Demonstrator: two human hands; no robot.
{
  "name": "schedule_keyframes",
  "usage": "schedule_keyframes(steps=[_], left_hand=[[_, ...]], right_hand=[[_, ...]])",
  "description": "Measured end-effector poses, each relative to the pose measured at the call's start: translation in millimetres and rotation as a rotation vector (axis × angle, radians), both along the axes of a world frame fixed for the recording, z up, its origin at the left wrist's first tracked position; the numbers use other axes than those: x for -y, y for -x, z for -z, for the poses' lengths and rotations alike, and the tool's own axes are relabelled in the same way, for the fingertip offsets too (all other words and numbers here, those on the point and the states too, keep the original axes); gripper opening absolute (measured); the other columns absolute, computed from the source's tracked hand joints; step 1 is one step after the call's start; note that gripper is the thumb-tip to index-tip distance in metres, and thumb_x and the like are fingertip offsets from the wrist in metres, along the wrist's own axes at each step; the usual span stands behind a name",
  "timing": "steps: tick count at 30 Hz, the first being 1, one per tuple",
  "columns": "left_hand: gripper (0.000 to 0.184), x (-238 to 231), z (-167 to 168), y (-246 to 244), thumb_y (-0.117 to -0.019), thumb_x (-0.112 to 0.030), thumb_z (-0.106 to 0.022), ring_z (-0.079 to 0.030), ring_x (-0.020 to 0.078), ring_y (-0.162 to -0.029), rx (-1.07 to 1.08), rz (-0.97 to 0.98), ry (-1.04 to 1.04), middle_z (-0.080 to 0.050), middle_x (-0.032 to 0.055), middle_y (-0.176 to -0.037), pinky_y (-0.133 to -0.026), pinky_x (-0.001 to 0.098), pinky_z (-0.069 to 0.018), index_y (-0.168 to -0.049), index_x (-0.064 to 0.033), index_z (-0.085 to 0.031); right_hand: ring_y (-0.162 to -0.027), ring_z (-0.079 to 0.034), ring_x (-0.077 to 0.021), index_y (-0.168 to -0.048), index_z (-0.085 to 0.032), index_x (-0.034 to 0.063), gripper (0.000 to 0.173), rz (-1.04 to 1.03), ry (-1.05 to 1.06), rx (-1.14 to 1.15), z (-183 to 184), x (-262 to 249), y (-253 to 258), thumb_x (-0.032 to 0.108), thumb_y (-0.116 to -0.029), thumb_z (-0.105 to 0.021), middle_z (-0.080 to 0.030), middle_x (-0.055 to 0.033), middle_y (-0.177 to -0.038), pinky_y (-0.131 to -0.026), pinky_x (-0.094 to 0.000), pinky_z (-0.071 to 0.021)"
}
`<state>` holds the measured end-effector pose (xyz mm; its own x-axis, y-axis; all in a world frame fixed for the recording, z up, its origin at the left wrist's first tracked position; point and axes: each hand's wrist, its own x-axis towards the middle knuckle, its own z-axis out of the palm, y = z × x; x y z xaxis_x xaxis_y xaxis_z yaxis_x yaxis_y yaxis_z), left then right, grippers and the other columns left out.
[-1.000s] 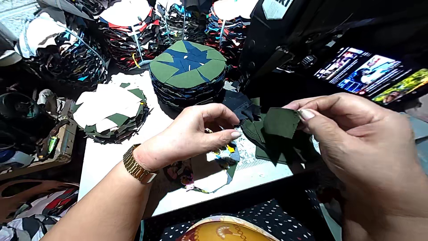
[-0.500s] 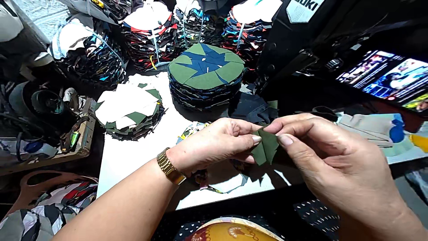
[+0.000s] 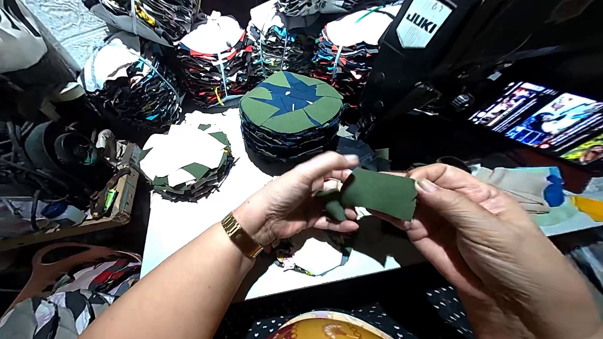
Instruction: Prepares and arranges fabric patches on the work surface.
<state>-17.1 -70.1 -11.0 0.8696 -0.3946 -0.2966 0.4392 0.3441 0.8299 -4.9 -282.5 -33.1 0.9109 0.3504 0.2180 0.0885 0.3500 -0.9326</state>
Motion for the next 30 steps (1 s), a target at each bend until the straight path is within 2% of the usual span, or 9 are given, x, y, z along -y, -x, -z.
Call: schedule_keyframes(steps=[2, 5, 7, 9, 12, 16, 19, 23, 30], left_hand=[[0.015, -2.9, 6.2, -2.0, -0.1068, -0.019, -0.049, -0.054, 0.0037, -0.060, 0.121, 0.059, -0.072, -0.058, -0.0006, -0.076, -0.053, 0.0169, -0.0465, -0.101, -0.0121, -0.060], [0.010, -8.1, 8.4, -5.6, -0.1012, -0.005, -0.061, -0.040, 0.0008, -0.049, 0.291, 0.060, -0.243, -0.054, 0.0005, -0.067, -0.043, 0.0138, -0.0307, -0.091, -0.0051, -0.060], [0.014, -14.6, 6.7, -6.9, -0.0987, -0.007, -0.066, -0.042, 0.0016, -0.048, 0.398, 0.082, -0.401, -0.056, 0.0009, -0.066, -0.044, 0.0150, -0.0323, -0.086, -0.0050, -0.060], [0.014, -24.0, 2.8, -8.4, -0.0971, -0.006, -0.068, -0.054, 0.0026, -0.056, 0.462, 0.161, -0.486, -0.062, 0.0019, -0.070, -0.051, 0.0157, -0.0447, -0.086, -0.0037, -0.062], [0.013, -32.6, -1.0, -11.0, -0.0954, -0.006, -0.071, -0.062, 0.0043, -0.063, 0.566, 0.268, -0.626, -0.065, 0.0019, -0.071, -0.058, 0.0183, -0.0522, -0.084, -0.0022, -0.067], [0.016, -33.7, -2.3, -10.9, -0.0957, -0.011, -0.072, -0.061, 0.0031, -0.062, 0.680, 0.429, -0.815, -0.064, 0.0002, -0.069, -0.058, 0.0178, -0.0516, -0.082, -0.0032, -0.068], [0.021, -30.3, -0.5, -8.8, -0.0929, -0.015, -0.076, -0.053, 0.0019, -0.058, 0.728, 0.446, -0.943, -0.057, -0.0017, -0.064, -0.053, 0.0173, -0.0422, -0.077, -0.0051, -0.067], [0.023, -25.6, 3.3, -7.8, -0.0916, -0.021, -0.078, -0.051, 0.0028, -0.059, 0.792, 0.458, -1.107, -0.056, -0.0027, -0.065, -0.054, 0.0200, -0.0395, -0.076, -0.0076, -0.067], [0.022, -21.0, 4.1, -6.1, -0.0887, -0.030, -0.081, -0.059, 0.0059, -0.068, 0.836, 0.424, -1.286, -0.065, -0.0036, -0.074, -0.063, 0.0267, -0.0499, -0.084, -0.0112, -0.070]], right_hand=[[-0.084, -0.071, -0.0099, -0.102, -0.066, 0.0075, 0.022, -0.007, 0.001, -0.021, 3.1, -0.9, 0.8, 0.010, -0.1067, -0.045, -0.072, -0.0080, -0.099, -0.075, -0.0251, -0.0620], [-0.080, -0.070, -0.0086, -0.105, -0.066, 0.0109, 0.011, 0.003, 0.064, 0.026, 7.1, -1.0, 1.0, 0.011, -0.1024, -0.056, -0.071, -0.0052, -0.098, -0.071, -0.0225, -0.0613], [-0.075, -0.070, -0.0092, -0.107, -0.065, 0.0129, 0.019, 0.044, 0.167, 0.113, 11.2, -0.5, 3.7, 0.002, -0.0907, -0.068, -0.070, -0.0023, -0.096, -0.070, -0.0244, -0.0630], [-0.069, -0.069, -0.0105, -0.108, -0.065, 0.0158, 0.031, 0.062, 0.279, 0.169, 14.7, -0.1, 8.9, 0.002, -0.0818, -0.074, -0.069, -0.0006, -0.094, -0.063, -0.0259, -0.0634], [-0.067, -0.070, -0.0137, -0.107, -0.066, 0.0164, 0.033, 0.056, 0.371, 0.156, 18.4, -2.9, 23.1, 0.003, -0.0782, -0.077, -0.068, -0.0021, -0.093, -0.059, -0.0303, -0.0647], [-0.066, -0.071, -0.0158, -0.105, -0.065, 0.0149, 0.029, 0.087, 0.464, 0.158, 26.5, -8.2, 37.1, 0.007, -0.0793, -0.075, -0.070, -0.0030, -0.091, -0.057, -0.0301, -0.0646], [-0.066, -0.070, -0.0118, -0.107, -0.063, 0.0185, 0.030, 0.117, 0.578, 0.216, 33.2, -7.7, 38.7, 0.012, -0.0792, -0.074, -0.071, 0.0024, -0.091, -0.056, -0.0266, -0.0628], [-0.068, -0.066, -0.0020, -0.110, -0.060, 0.0196, 0.032, 0.149, 0.729, 0.373, 40.5, -8.1, 36.0, 0.018, -0.0800, -0.071, -0.069, 0.0089, -0.094, -0.056, -0.0187, -0.0582], [-0.064, -0.051, 0.0003, -0.105, -0.064, 0.0112, 0.024, 0.202, 0.918, 0.701, 39.0, -4.0, 30.3, 0.024, -0.0852, -0.069, -0.057, 0.0027, -0.094, -0.052, -0.0157, -0.0458]])
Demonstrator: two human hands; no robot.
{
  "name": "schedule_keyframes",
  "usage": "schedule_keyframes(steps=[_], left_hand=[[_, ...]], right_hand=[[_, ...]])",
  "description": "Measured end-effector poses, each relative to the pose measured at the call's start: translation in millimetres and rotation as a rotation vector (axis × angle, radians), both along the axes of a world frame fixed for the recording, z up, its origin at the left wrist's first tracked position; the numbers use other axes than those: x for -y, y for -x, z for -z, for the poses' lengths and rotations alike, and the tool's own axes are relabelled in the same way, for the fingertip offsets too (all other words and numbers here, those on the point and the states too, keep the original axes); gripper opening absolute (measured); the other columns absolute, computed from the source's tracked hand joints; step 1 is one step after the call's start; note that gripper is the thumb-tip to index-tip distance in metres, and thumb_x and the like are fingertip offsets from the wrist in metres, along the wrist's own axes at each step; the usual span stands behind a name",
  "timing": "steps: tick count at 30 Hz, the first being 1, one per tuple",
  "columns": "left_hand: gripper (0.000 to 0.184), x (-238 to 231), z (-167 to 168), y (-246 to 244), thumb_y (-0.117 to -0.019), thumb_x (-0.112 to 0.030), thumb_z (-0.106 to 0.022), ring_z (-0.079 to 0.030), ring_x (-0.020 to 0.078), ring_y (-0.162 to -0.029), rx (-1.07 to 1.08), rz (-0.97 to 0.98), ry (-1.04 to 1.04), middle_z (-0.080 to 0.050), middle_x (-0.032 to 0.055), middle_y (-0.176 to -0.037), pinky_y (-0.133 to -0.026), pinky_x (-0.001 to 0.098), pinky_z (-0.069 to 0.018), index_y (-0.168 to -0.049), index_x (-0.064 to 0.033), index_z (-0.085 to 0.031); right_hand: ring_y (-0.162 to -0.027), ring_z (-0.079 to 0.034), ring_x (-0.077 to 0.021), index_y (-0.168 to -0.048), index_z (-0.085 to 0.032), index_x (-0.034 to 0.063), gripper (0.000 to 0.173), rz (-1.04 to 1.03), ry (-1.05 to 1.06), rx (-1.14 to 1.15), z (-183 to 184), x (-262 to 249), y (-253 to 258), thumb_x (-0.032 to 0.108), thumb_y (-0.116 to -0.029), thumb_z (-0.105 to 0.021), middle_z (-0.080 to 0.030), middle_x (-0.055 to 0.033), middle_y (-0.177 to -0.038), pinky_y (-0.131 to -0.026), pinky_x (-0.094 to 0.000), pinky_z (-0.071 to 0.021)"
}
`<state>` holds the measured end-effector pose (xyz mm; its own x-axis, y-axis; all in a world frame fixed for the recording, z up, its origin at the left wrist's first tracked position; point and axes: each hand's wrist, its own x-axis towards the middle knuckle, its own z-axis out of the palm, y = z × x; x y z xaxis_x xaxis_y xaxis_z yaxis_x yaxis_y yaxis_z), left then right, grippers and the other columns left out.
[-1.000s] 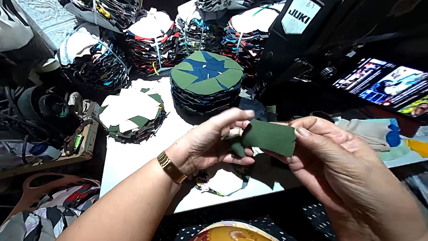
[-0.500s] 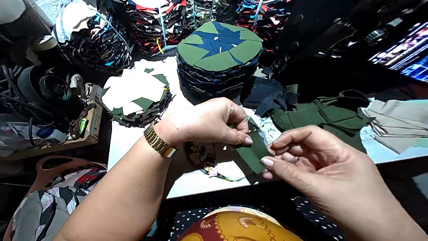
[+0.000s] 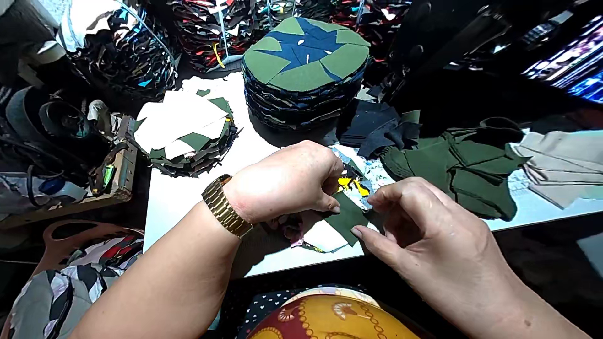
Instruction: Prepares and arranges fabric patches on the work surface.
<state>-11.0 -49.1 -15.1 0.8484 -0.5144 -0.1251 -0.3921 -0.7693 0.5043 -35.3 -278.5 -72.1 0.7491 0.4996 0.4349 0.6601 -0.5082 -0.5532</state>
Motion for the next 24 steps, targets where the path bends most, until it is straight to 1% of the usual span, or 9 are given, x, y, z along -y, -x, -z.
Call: schedule_keyframes(steps=[3, 8, 11, 13, 14, 16, 17, 21, 24], left_hand=[[0.020, -7.1, -3.1, 1.3, -0.0882, -0.027, -0.082, -0.059, 0.0059, -0.066, 0.049, -0.044, 0.030, -0.065, -0.0035, -0.073, -0.062, 0.0262, -0.0501, -0.086, -0.0111, -0.070], [0.016, -6.0, -0.1, 2.3, -0.0874, -0.027, -0.082, -0.058, 0.0064, -0.059, 0.081, -0.100, -0.059, -0.063, -0.0077, -0.067, -0.054, 0.0300, -0.0511, -0.082, -0.0181, -0.070], [0.017, -6.2, 2.6, 0.7, -0.0884, -0.032, -0.081, -0.058, 0.0051, -0.059, 0.064, -0.110, -0.104, -0.062, -0.0103, -0.067, -0.055, 0.0297, -0.0514, -0.082, -0.0222, -0.069], [0.018, -9.0, 6.3, 0.4, -0.0893, -0.032, -0.080, -0.057, 0.0034, -0.056, 0.088, -0.111, -0.038, -0.061, -0.0109, -0.065, -0.051, 0.0257, -0.0484, -0.080, -0.0225, -0.068], [0.017, -10.7, 9.1, -0.5, -0.0902, -0.033, -0.078, -0.056, 0.0025, -0.054, 0.112, -0.114, 0.010, -0.060, -0.0111, -0.063, -0.049, 0.0238, -0.0476, -0.081, -0.0227, -0.068], [0.017, -13.4, 14.7, -3.2, -0.0912, -0.033, -0.076, -0.054, 0.0021, -0.052, 0.152, -0.126, 0.121, -0.058, -0.0104, -0.061, -0.046, 0.0214, -0.0453, -0.081, -0.0218, -0.068], [0.017, -13.6, 16.1, -4.4, -0.0918, -0.033, -0.075, -0.053, 0.0016, -0.051, 0.168, -0.132, 0.163, -0.057, -0.0105, -0.060, -0.045, 0.0203, -0.0442, -0.081, -0.0219, -0.067], [0.016, -9.1, 16.7, -4.8, -0.0922, -0.031, -0.072, -0.050, 0.0004, -0.049, 0.195, -0.132, 0.282, -0.055, -0.0107, -0.058, -0.042, 0.0178, -0.0399, -0.081, -0.0212, -0.067], [0.014, -5.6, 18.2, -4.0, -0.0916, -0.031, -0.070, -0.050, -0.0015, -0.048, 0.223, -0.100, 0.310, -0.054, -0.0121, -0.058, -0.041, 0.0162, -0.0391, -0.081, -0.0224, -0.067]], right_hand=[[-0.076, -0.060, -0.0037, -0.099, -0.071, 0.0107, 0.015, -0.073, -0.010, 0.054, -3.8, 0.8, 0.7, 0.023, -0.0924, -0.066, -0.061, -0.0012, -0.100, -0.061, -0.0189, -0.0539], [-0.088, -0.064, -0.0170, -0.106, -0.074, 0.0086, 0.019, -0.179, 0.142, 0.109, 8.9, -6.8, 2.2, 0.018, -0.0992, -0.059, -0.063, -0.0051, -0.100, -0.073, -0.0302, -0.0574], [-0.096, -0.062, -0.0161, -0.118, -0.073, 0.0094, 0.026, -0.249, 0.195, 0.021, 2.1, -1.0, 0.5, 0.021, -0.1006, -0.058, -0.063, -0.0039, -0.105, -0.080, -0.0276, -0.0561], [-0.096, -0.064, -0.0123, -0.126, -0.071, 0.0097, 0.030, -0.315, 0.134, -0.076, -7.9, 12.8, -5.5, 0.021, -0.1034, -0.056, -0.065, -0.0035, -0.111, -0.082, -0.0271, -0.0569], [-0.095, -0.065, -0.0089, -0.124, -0.072, 0.0108, 0.028, -0.301, 0.074, -0.084, -14.2, 22.9, -10.6, 0.020, -0.1034, -0.056, -0.067, -0.0016, -0.111, -0.081, -0.0253, -0.0581], [-0.091, -0.066, -0.0037, -0.115, -0.075, 0.0126, 0.023, -0.135, 0.008, 0.005, -30.5, 50.1, -25.7, 0.017, -0.1013, -0.058, -0.068, 0.0024, -0.107, -0.077, -0.0215, -0.0588], [-0.091, -0.067, -0.0046, -0.112, -0.077, 0.0127, 0.021, -0.011, 0.023, 0.065, -39.1, 67.7, -35.8, 0.017, -0.0998, -0.060, -0.069, 0.0021, -0.107, -0.078, -0.0233, -0.0593], [-0.096, -0.070, -0.0226, -0.104, -0.076, 0.0007, 0.017, 0.330, 0.111, 0.203, -46.2, 139.6, -84.4, 0.002, -0.0947, -0.061, -0.071, -0.0139, -0.107, -0.087, -0.0428, -0.0588], [-0.098, -0.070, -0.0308, -0.101, -0.077, -0.0016, 0.020, 0.372, 0.198, 0.176, -27.1, 177.3, -110.6, -0.011, -0.0915, -0.061, -0.071, -0.0187, -0.108, -0.088, -0.0511, -0.0577]])
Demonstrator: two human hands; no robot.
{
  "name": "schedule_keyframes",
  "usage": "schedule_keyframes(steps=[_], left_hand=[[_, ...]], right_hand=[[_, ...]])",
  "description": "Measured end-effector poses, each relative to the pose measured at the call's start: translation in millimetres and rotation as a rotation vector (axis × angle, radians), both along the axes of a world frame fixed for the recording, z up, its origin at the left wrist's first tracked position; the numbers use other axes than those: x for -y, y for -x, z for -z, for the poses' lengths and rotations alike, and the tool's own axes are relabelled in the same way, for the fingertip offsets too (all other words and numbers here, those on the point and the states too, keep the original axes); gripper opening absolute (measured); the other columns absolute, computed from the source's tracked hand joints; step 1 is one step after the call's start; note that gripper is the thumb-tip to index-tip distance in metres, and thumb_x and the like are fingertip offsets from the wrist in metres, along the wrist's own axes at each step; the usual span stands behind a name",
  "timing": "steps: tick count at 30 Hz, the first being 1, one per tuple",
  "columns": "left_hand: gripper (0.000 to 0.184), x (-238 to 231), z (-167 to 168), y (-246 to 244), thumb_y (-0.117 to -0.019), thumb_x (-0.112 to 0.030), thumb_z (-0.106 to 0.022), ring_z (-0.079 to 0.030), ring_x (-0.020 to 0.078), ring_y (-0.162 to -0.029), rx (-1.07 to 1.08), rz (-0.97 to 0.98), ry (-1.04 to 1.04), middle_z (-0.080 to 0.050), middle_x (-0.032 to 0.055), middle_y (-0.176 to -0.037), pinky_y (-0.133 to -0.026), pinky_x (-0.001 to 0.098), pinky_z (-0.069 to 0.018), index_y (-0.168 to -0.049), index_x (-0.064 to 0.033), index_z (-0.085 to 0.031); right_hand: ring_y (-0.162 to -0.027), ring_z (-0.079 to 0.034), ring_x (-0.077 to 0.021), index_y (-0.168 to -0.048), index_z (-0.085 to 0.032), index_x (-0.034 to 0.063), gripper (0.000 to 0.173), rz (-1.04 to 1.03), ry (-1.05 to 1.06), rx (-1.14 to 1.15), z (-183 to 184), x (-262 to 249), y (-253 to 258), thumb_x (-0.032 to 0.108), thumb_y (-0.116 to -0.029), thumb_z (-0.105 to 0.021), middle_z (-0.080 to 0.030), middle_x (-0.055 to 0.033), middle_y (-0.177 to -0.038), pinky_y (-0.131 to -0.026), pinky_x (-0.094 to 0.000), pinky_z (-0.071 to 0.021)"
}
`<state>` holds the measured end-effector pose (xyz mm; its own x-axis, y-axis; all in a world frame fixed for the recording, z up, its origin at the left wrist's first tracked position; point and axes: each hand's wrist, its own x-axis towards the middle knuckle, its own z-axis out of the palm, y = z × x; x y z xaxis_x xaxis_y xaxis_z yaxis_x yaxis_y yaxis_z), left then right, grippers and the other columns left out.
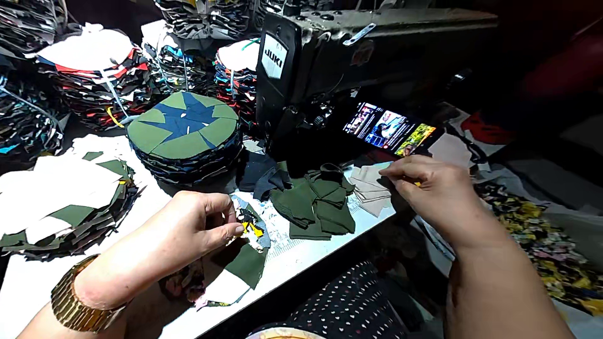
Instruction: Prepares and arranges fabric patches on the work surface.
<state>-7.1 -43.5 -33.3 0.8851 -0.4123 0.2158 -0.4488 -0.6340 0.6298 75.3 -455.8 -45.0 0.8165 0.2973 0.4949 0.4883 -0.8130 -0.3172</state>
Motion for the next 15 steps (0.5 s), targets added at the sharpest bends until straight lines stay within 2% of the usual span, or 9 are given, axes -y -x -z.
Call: schedule_keyframes(steps=[3, 9, 13, 15], left_hand=[[0.014, 0.8, 2.2, -0.4, -0.0914, -0.034, -0.068, -0.050, -0.0031, -0.049, 0.039, 0.009, -0.011, -0.054, -0.0137, -0.059, -0.042, 0.0150, -0.0395, -0.081, -0.0238, -0.067], [0.015, -0.2, 4.3, -2.6, -0.0932, -0.032, -0.067, -0.049, -0.0042, -0.050, 0.102, 0.027, 0.012, -0.054, -0.0136, -0.060, -0.042, 0.0131, -0.0392, -0.083, -0.0215, -0.068], [0.013, -0.8, 2.6, -1.9, -0.0936, -0.030, -0.067, -0.051, -0.0030, -0.051, 0.072, 0.023, 0.017, -0.056, -0.0129, -0.061, -0.043, 0.0141, -0.0408, -0.084, -0.0211, -0.069], [0.013, -0.8, 2.0, -1.6, -0.0939, -0.030, -0.067, -0.051, -0.0024, -0.051, 0.057, 0.021, 0.017, -0.056, -0.0126, -0.061, -0.043, 0.0145, -0.0408, -0.085, -0.0211, -0.069]], right_hand=[[-0.102, -0.068, -0.0348, -0.103, -0.076, -0.0031, 0.027, -0.020, 0.041, -0.054, 14.6, 13.7, -9.7, -0.016, -0.0865, -0.060, -0.070, -0.0208, -0.111, -0.088, -0.0554, -0.0558], [-0.093, -0.068, -0.0322, -0.097, -0.077, -0.0035, 0.014, -0.050, 0.051, -0.042, 12.3, 10.2, -3.0, -0.011, -0.0883, -0.068, -0.069, -0.0194, -0.101, -0.083, -0.0517, -0.0564], [-0.091, -0.068, -0.0253, -0.103, -0.077, 0.0008, 0.022, -0.089, 0.104, -0.095, 6.5, 13.2, 5.1, -0.009, -0.0870, -0.065, -0.068, -0.0136, -0.101, -0.079, -0.0456, -0.0586], [-0.089, -0.068, -0.0245, -0.101, -0.077, 0.0010, 0.020, -0.092, 0.101, -0.081, 7.4, 13.6, 6.2, -0.008, -0.0877, -0.067, -0.068, -0.0132, -0.100, -0.079, -0.0446, -0.0587]])
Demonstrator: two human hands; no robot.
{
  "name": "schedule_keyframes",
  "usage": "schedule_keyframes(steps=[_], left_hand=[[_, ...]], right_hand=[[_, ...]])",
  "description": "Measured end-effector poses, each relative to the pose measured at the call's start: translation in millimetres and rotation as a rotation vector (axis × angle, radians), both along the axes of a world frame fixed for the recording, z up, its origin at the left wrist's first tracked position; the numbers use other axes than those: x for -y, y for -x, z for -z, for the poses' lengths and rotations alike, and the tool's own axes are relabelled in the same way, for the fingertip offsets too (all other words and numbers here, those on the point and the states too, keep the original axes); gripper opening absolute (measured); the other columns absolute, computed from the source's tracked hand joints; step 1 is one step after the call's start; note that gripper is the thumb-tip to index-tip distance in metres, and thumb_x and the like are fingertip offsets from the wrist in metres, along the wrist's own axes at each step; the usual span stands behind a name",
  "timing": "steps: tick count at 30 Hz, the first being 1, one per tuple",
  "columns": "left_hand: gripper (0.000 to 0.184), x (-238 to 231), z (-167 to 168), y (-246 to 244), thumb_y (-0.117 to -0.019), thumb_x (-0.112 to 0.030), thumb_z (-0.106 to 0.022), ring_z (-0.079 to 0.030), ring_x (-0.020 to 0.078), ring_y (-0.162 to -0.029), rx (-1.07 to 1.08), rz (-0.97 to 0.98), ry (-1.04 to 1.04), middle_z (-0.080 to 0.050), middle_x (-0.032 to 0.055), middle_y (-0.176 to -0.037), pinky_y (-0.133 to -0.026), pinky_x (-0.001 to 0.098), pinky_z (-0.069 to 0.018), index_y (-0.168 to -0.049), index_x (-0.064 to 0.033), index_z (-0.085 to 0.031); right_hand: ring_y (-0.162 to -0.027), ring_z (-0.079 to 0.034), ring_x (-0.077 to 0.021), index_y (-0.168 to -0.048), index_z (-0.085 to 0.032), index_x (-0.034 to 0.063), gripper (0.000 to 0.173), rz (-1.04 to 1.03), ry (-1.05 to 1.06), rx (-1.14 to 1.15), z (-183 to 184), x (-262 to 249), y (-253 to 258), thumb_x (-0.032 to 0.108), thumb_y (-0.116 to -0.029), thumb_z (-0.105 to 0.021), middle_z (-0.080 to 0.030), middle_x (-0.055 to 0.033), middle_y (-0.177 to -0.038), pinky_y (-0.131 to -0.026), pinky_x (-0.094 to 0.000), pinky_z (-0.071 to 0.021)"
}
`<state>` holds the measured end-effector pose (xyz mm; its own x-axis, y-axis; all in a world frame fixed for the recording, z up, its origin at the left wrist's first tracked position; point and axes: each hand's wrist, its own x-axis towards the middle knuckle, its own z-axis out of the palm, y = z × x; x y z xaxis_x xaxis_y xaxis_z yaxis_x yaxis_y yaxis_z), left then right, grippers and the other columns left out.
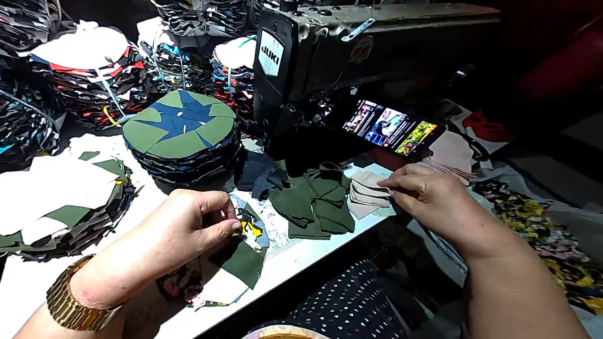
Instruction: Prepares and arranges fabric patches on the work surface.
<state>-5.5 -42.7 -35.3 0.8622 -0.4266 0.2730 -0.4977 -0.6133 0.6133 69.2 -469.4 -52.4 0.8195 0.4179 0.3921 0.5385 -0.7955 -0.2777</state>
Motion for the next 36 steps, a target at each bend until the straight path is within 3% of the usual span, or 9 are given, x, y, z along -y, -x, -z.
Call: schedule_keyframes(steps=[9, 13, 16, 19, 22, 25, 31, 34, 36], left_hand=[[0.013, 2.0, 4.2, -1.5, -0.0930, -0.032, -0.065, -0.052, -0.0054, -0.053, 0.111, -0.009, -0.067, -0.057, -0.0146, -0.063, -0.046, 0.0128, -0.0431, -0.087, -0.0217, -0.070], [0.016, 1.5, 6.6, -2.9, -0.0934, -0.035, -0.065, -0.051, -0.0057, -0.053, 0.131, -0.005, -0.031, -0.056, -0.0151, -0.063, -0.045, 0.0123, -0.0419, -0.088, -0.0218, -0.071], [0.015, 1.8, 7.0, -3.4, -0.0936, -0.035, -0.064, -0.053, -0.0060, -0.054, 0.138, -0.012, -0.016, -0.057, -0.0154, -0.065, -0.046, 0.0118, -0.0433, -0.088, -0.0222, -0.071], [0.017, 2.6, 7.0, -3.3, -0.0939, -0.037, -0.063, -0.052, -0.0061, -0.054, 0.136, -0.019, -0.006, -0.057, -0.0157, -0.065, -0.046, 0.0117, -0.0427, -0.088, -0.0231, -0.071], [0.018, 2.4, 7.7, -3.2, -0.0941, -0.038, -0.063, -0.053, -0.0060, -0.054, 0.137, -0.018, -0.012, -0.057, -0.0161, -0.065, -0.046, 0.0120, -0.0433, -0.089, -0.0237, -0.071], [0.017, 0.5, 7.5, -3.3, -0.0942, -0.038, -0.063, -0.051, -0.0058, -0.054, 0.132, -0.020, -0.013, -0.056, -0.0159, -0.064, -0.046, 0.0120, -0.0421, -0.088, -0.0234, -0.071], [0.014, -2.9, 7.4, -5.5, -0.0945, -0.034, -0.065, -0.054, -0.0053, -0.056, 0.122, -0.021, -0.021, -0.059, -0.0152, -0.066, -0.047, 0.0125, -0.0446, -0.089, -0.0226, -0.071], [0.010, -2.2, 1.8, -3.8, -0.0948, -0.025, -0.066, -0.053, -0.0050, -0.056, 0.080, -0.017, -0.012, -0.060, -0.0121, -0.067, -0.049, 0.0123, -0.0443, -0.093, -0.0164, -0.072], [0.009, -1.2, -3.4, -0.9, -0.0960, -0.019, -0.068, -0.052, -0.0031, -0.055, 0.011, -0.033, 0.030, -0.059, -0.0087, -0.066, -0.048, 0.0127, -0.0423, -0.094, -0.0118, -0.073]], right_hand=[[-0.092, -0.068, -0.0354, -0.096, -0.074, -0.0051, 0.009, 0.105, -0.023, 0.085, 11.5, 15.6, -17.1, -0.005, -0.0920, -0.066, -0.068, -0.0213, -0.101, -0.082, -0.0557, -0.0567], [-0.091, -0.067, -0.0318, -0.095, -0.075, -0.0021, 0.006, 0.105, -0.045, 0.051, 6.9, 8.9, -12.4, -0.002, -0.0908, -0.070, -0.068, -0.0177, -0.098, -0.081, -0.0529, -0.0559], [-0.095, -0.069, -0.0299, -0.102, -0.077, -0.0008, 0.017, 0.108, -0.071, -0.007, -5.2, 12.7, -6.4, -0.006, -0.0915, -0.064, -0.070, -0.0164, -0.102, -0.083, -0.0519, -0.0572], [-0.095, -0.068, -0.0277, -0.101, -0.076, -0.0011, 0.016, 0.115, -0.123, 0.049, -12.5, 15.9, -5.2, -0.005, -0.0929, -0.064, -0.070, -0.0168, -0.104, -0.083, -0.0475, -0.0570], [-0.096, -0.069, -0.0259, -0.098, -0.077, -0.0002, 0.013, 0.036, -0.113, 0.056, -2.9, 16.5, -11.3, -0.005, -0.0897, -0.068, -0.070, -0.0155, -0.103, -0.085, -0.0452, -0.0579], [-0.099, -0.068, -0.0260, -0.101, -0.078, 0.0007, 0.017, 0.003, -0.088, 0.006, 5.3, 16.6, -14.1, -0.006, -0.0885, -0.068, -0.070, -0.0154, -0.107, -0.088, -0.0450, -0.0578], [-0.100, -0.068, -0.0261, -0.100, -0.077, -0.0008, 0.015, -0.017, -0.095, 0.021, 9.3, 23.0, -18.6, -0.004, -0.0918, -0.065, -0.070, -0.0163, -0.107, -0.089, -0.0438, -0.0576], [-0.099, -0.068, -0.0319, -0.102, -0.075, -0.0051, 0.018, -0.085, -0.044, 0.005, 4.0, 25.7, -17.8, -0.001, -0.0920, -0.060, -0.069, -0.0208, -0.109, -0.088, -0.0513, -0.0557], [-0.102, -0.066, -0.0362, -0.105, -0.073, -0.0053, 0.025, -0.105, -0.028, -0.014, 7.7, 33.1, -20.6, 0.008, -0.0917, -0.057, -0.067, -0.0221, -0.113, -0.089, -0.0571, -0.0534]])
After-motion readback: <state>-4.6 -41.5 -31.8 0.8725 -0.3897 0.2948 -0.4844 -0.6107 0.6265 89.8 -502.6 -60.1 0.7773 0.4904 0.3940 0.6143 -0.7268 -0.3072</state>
